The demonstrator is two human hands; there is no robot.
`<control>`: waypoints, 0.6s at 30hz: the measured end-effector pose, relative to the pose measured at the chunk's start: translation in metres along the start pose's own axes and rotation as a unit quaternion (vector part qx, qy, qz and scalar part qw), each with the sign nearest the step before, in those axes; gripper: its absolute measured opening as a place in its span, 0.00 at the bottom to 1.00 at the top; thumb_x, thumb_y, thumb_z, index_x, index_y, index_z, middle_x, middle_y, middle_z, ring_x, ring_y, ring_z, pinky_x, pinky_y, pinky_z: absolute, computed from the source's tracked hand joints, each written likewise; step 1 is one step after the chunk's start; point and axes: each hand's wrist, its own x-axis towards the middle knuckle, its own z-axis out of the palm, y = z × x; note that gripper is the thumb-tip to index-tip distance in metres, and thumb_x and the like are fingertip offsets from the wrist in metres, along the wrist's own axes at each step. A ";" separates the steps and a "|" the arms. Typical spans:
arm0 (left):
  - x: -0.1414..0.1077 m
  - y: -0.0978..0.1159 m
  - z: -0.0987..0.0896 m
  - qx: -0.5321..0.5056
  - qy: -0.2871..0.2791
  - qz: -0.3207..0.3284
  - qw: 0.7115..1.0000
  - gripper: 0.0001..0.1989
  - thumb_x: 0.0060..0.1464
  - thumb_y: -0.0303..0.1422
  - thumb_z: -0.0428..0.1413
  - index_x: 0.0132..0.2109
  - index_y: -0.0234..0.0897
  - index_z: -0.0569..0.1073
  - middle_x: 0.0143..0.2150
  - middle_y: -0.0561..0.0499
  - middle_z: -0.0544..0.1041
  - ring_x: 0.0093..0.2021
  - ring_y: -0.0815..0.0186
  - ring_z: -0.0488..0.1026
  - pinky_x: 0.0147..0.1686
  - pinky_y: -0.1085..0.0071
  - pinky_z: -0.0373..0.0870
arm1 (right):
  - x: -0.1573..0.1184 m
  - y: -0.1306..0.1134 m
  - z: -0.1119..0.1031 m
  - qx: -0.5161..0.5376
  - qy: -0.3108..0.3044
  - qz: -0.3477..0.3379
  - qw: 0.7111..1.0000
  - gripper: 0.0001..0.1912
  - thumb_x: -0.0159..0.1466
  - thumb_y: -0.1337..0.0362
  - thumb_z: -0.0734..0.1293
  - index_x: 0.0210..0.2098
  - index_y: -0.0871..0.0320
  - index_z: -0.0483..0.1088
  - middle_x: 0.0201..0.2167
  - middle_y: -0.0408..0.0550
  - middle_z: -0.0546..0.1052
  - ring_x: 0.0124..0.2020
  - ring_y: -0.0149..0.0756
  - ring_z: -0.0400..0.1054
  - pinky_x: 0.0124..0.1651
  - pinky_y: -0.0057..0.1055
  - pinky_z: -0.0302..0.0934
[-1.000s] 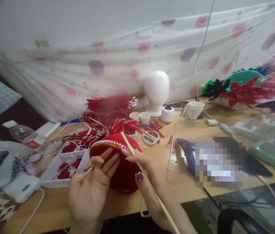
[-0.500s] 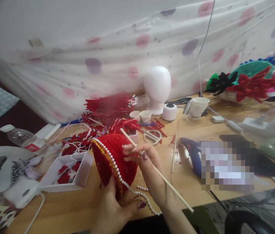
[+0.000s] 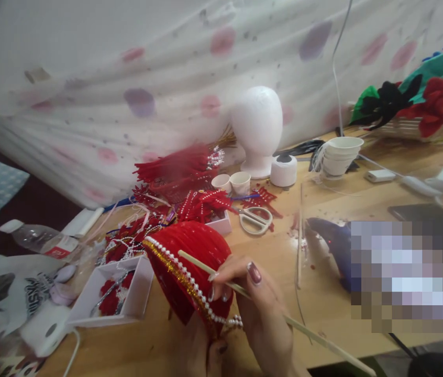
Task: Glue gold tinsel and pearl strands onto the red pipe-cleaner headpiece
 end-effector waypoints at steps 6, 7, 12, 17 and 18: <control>0.011 0.001 -0.016 -0.002 -0.086 -0.014 0.996 0.18 0.69 0.44 0.53 0.59 0.41 0.73 0.58 0.42 0.78 0.54 0.57 0.78 0.53 0.55 0.78 | -0.008 0.002 -0.008 -0.009 -0.018 0.024 1.000 0.19 0.75 0.56 0.60 0.40 0.52 0.83 0.27 0.47 0.73 0.33 0.39 0.68 0.36 0.34 0.63; 0.013 0.001 -0.018 -0.001 -0.091 -0.016 0.996 0.18 0.67 0.43 0.56 0.59 0.41 0.73 0.59 0.43 0.77 0.53 0.57 0.77 0.53 0.54 0.77 | -0.008 0.001 -0.008 -0.007 -0.020 0.028 0.999 0.19 0.75 0.56 0.60 0.40 0.52 0.82 0.27 0.48 0.73 0.33 0.39 0.68 0.36 0.34 0.63; 0.020 0.000 -0.021 -0.001 -0.105 -0.031 0.994 0.17 0.66 0.42 0.57 0.58 0.42 0.73 0.60 0.43 0.75 0.53 0.58 0.76 0.51 0.54 0.78 | -0.008 -0.004 -0.003 -0.017 -0.009 0.043 0.999 0.19 0.75 0.56 0.61 0.38 0.54 0.83 0.27 0.49 0.74 0.31 0.39 0.67 0.34 0.34 0.63; 0.020 0.002 -0.018 -0.008 -0.116 -0.038 0.993 0.17 0.66 0.41 0.57 0.58 0.41 0.73 0.60 0.43 0.75 0.53 0.58 0.76 0.52 0.54 0.77 | -0.005 -0.007 0.001 -0.044 0.010 0.032 0.998 0.19 0.73 0.55 0.64 0.33 0.54 0.83 0.23 0.46 0.71 0.28 0.36 0.64 0.33 0.32 0.63; 0.020 0.003 -0.016 -0.010 -0.117 -0.038 0.992 0.18 0.66 0.41 0.57 0.58 0.41 0.73 0.60 0.43 0.75 0.54 0.58 0.76 0.52 0.54 0.77 | -0.004 -0.007 0.001 -0.037 0.007 0.025 0.999 0.19 0.73 0.54 0.64 0.34 0.54 0.83 0.23 0.46 0.71 0.28 0.36 0.64 0.33 0.32 0.64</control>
